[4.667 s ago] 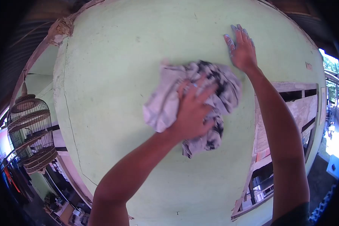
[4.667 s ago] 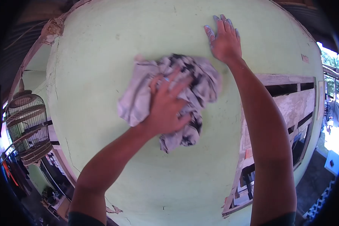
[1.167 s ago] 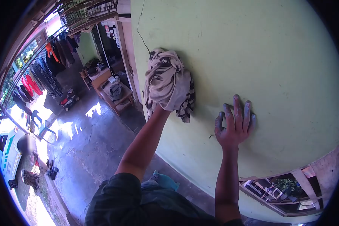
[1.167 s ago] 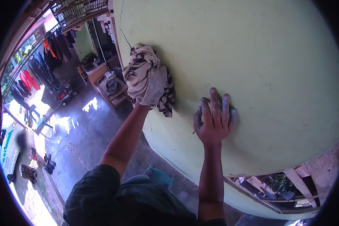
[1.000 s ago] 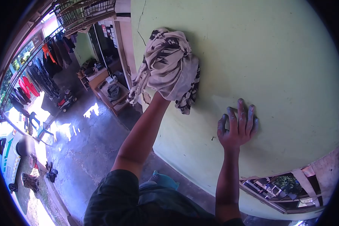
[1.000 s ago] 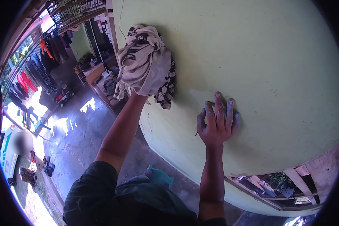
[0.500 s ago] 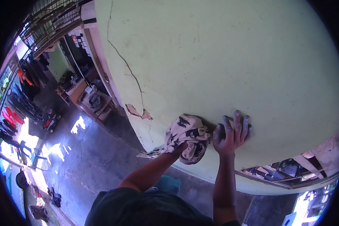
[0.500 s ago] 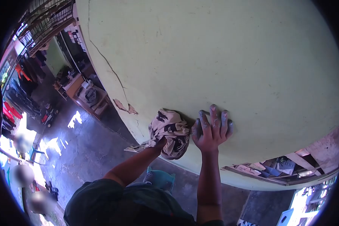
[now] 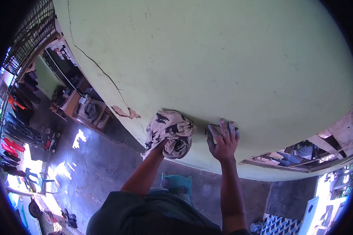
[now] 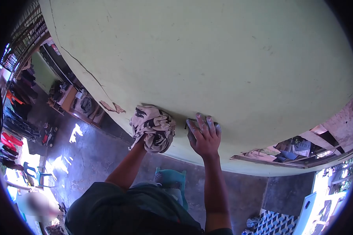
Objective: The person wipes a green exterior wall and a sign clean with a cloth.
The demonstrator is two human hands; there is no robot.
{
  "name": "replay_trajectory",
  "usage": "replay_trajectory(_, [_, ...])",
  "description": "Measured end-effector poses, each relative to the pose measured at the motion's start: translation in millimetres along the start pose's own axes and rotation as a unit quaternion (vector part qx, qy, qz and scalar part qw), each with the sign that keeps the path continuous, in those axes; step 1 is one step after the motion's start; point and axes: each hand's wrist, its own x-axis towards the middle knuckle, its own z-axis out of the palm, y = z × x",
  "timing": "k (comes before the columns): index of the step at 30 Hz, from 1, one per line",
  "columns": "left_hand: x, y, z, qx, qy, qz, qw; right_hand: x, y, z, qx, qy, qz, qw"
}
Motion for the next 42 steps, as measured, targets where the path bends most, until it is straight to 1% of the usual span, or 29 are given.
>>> replay_trajectory(2, [7, 3, 2, 0.030, 0.003, 0.013, 0.999, -5, 3, 4, 0.005, 0.005, -0.042, 0.999])
replay_trajectory(7, [7, 2, 23, 0.066, -0.006, 0.020, 0.998, 0, -1, 15, -0.009, 0.055, -0.033, 0.998])
replay_trajectory(8, [2, 0, 29, 0.069, -0.012, 0.021, 0.997, -2, -1, 11, -0.021, 0.052, -0.032, 0.998])
replay_trajectory(9, [0, -2, 36, 0.071, -0.016, 0.019, 0.997, -1, 0, 5, -0.012, 0.028, -0.032, 0.999])
replay_trajectory(10, [-4, -4, 43, 0.071, -0.019, 0.017, 0.997, -7, 4, 1, -0.014, 0.024, -0.028, 0.999])
replay_trajectory(12, [-13, -12, 57, 0.076, -0.017, 0.015, 0.997, -20, 14, -4, 0.079, 0.006, 0.009, 0.997])
replay_trajectory(13, [-19, -19, 62, 0.084, -0.013, 0.010, 0.996, -29, 22, -6, 0.075, 0.002, 0.008, 0.997])
replay_trajectory(16, [-38, -48, 91, 0.102, 0.003, -0.002, 0.995, -53, 57, -7, 0.050, 0.058, 0.037, 0.996])
replay_trajectory(18, [-46, -62, 119, 0.101, -0.007, -0.002, 0.995, -68, 75, -14, 0.007, 0.024, -0.018, 1.000])
replay_trajectory(23, [-73, -85, 186, 0.087, -0.078, 0.014, 0.993, -78, 74, -6, 0.000, 0.056, -0.032, 0.998])
replay_trajectory(25, [-78, -91, 216, 0.075, -0.111, 0.029, 0.991, -90, 77, -5, 0.058, 0.072, -0.004, 0.996])
replay_trajectory(26, [-81, -91, 235, 0.066, -0.125, 0.040, 0.989, -101, 79, -2, 0.058, 0.072, 0.000, 0.996])
replay_trajectory(28, [-85, -91, 276, 0.044, -0.154, 0.069, 0.985, -126, 84, 6, 0.109, 0.076, 0.009, 0.991])
replay_trajectory(29, [-89, -90, 300, 0.027, -0.168, 0.081, 0.982, -141, 90, 6, 0.122, 0.063, -0.014, 0.990])
replay_trajectory(30, [-93, -90, 320, 0.015, -0.178, 0.094, 0.979, -154, 95, 7, 0.105, 0.057, -0.007, 0.993])
replay_trajectory(32, [-97, -92, 348, -0.007, -0.191, 0.116, 0.975, -178, 105, 8, 0.200, 0.061, 0.006, 0.978])
replay_trajectory(33, [-97, -95, 355, -0.009, -0.187, 0.130, 0.974, -187, 114, 10, 0.165, 0.082, -0.012, 0.983])
replay_trajectory(34, [-94, -97, 359, -0.010, -0.182, 0.143, 0.973, -198, 124, 17, 0.145, 0.080, -0.011, 0.986])
replay_trajectory(36, [-88, -98, 360, -0.006, -0.156, 0.167, 0.974, -226, 138, 31, 0.107, 0.075, -0.078, 0.988])
replay_trajectory(37, [-82, -97, 356, 0.005, -0.129, 0.179, 0.975, -232, 138, 42, 0.024, 0.090, -0.109, 0.990])
replay_trajectory(38, [-74, -96, 352, 0.016, -0.102, 0.192, 0.976, -231, 136, 50, 0.021, 0.097, -0.114, 0.988])
replay_trajectory(40, [-55, -89, 342, 0.053, -0.029, 0.224, 0.973, -223, 129, 58, -0.025, 0.150, -0.098, 0.984])
replay_trajectory(41, [-43, -84, 337, 0.069, 0.013, 0.240, 0.968, -220, 131, 60, -0.023, 0.172, -0.117, 0.978])
replay_trajectory(42, [-33, -79, 332, 0.089, 0.061, 0.258, 0.960, -219, 131, 62, -0.032, 0.168, -0.106, 0.980])
